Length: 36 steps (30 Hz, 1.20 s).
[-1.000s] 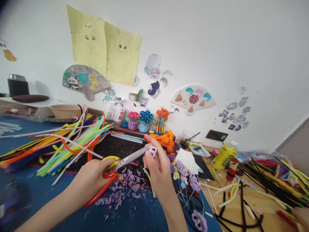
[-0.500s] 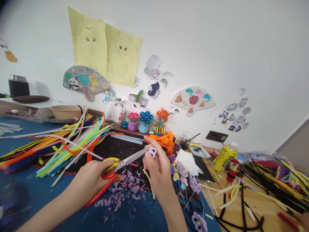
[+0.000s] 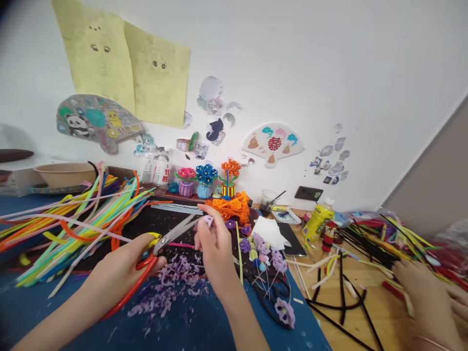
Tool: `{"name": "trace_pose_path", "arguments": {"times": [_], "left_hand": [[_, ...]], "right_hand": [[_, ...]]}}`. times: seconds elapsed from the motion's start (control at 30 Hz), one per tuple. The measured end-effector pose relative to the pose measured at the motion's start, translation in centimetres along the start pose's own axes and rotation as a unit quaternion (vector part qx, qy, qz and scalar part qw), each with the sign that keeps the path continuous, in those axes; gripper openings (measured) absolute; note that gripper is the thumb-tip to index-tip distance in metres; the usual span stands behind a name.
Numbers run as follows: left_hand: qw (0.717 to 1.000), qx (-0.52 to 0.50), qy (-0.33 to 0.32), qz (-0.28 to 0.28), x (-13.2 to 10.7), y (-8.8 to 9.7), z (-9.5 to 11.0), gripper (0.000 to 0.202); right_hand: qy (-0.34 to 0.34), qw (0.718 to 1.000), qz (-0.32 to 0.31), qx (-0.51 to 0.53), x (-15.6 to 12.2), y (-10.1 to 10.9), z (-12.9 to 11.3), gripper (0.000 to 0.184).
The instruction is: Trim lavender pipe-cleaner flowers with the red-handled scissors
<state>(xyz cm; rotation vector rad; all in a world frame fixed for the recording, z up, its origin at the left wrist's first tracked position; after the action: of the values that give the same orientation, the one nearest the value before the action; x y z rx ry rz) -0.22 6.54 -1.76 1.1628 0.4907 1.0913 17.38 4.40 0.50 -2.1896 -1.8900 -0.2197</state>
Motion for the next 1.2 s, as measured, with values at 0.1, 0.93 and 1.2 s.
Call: {"name": "trace_pose_path", "arguments": {"times": [0.1, 0.93, 1.2], "left_hand": [[0.999, -0.023, 0.031, 0.036, 0.4, 0.4, -1.0, 0.032], [0.924, -0.381, -0.016, 0.005, -0.1, -1.6, 0.2, 0.034], [0.903, -0.428, 0.004, 0.042, 0.3, -1.6, -0.3, 0.037]], "right_hand": [[-0.02, 0.998, -0.006, 0.052, 0.2, -0.7, 1.0, 0.033], [-0.15, 0.987, -0.015, 0.049, 1.4, -0.1, 4.7, 0.034], [-0.153, 0.986, -0.059, 0.012, 1.3, 0.0, 4.1, 0.032]]}}
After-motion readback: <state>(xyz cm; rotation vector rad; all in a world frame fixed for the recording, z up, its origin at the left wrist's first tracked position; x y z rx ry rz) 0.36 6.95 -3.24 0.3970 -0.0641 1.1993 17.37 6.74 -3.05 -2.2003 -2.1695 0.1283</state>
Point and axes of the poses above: each hand's wrist, its own x-axis towards the middle knuckle, its own y-axis out of the back of the hand, z = x × y, the point moved 5 cm from there along x, towards the middle knuckle, and after that the axes turned 12 degrees about -y, right-handed, at the moved point
